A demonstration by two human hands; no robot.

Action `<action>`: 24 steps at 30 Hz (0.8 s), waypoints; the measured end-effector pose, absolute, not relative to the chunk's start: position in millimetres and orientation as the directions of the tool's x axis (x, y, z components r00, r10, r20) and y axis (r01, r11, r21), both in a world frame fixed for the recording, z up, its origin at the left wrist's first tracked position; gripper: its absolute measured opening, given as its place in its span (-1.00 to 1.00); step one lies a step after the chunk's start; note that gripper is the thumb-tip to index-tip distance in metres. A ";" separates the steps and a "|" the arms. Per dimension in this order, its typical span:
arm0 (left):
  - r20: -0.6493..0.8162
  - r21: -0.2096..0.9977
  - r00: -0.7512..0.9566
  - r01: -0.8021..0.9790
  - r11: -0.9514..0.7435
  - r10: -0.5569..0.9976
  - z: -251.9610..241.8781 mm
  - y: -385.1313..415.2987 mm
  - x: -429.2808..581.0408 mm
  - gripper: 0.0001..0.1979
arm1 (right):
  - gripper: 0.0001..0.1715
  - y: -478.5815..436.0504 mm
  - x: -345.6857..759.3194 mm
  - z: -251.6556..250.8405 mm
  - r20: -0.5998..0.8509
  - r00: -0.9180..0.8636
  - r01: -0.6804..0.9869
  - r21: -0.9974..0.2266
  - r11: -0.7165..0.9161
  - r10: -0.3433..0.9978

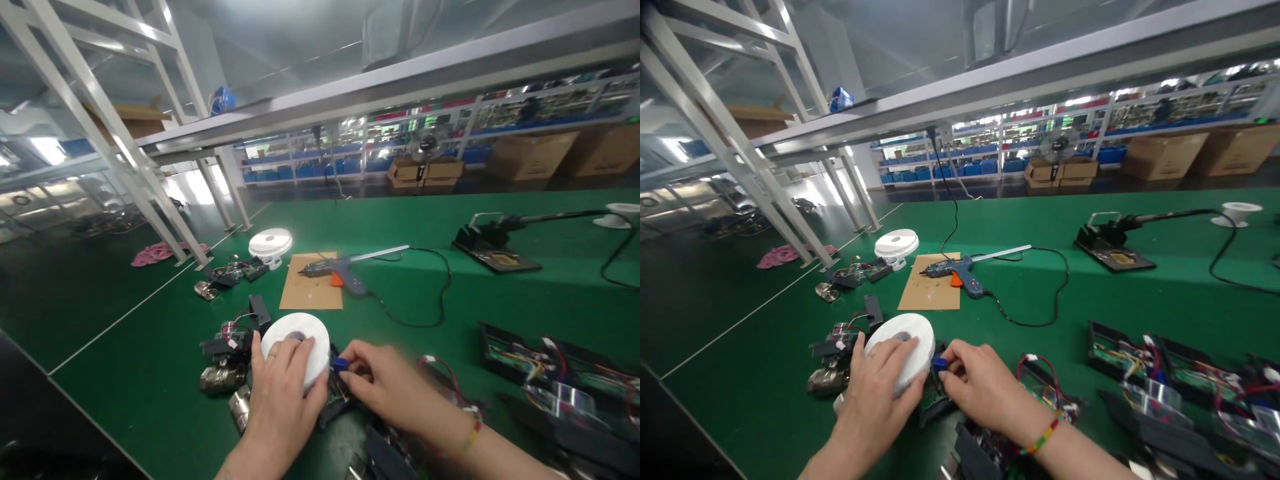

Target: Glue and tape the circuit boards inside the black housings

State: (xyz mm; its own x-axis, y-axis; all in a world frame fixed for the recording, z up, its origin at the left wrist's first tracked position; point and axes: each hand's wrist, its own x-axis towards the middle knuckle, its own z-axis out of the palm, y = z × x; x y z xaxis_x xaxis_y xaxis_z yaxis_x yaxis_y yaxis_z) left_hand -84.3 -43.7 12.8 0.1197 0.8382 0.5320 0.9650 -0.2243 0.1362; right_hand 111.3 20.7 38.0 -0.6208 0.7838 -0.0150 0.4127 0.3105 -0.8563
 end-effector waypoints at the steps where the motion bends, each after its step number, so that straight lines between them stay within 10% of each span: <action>1: 0.521 0.130 0.120 0.967 -0.218 0.845 12.9 -43.6 -85.4 -0.63 | -0.89 20.2 111.3 38.6 -0.014 -0.614 0.415 -0.856 0.307 0.789; 24: 0.468 0.123 0.198 0.951 -0.285 0.861 2.2 -43.4 -81.1 -0.51 | -0.89 18.9 111.6 34.0 0.054 -0.568 0.515 -0.755 0.407 0.821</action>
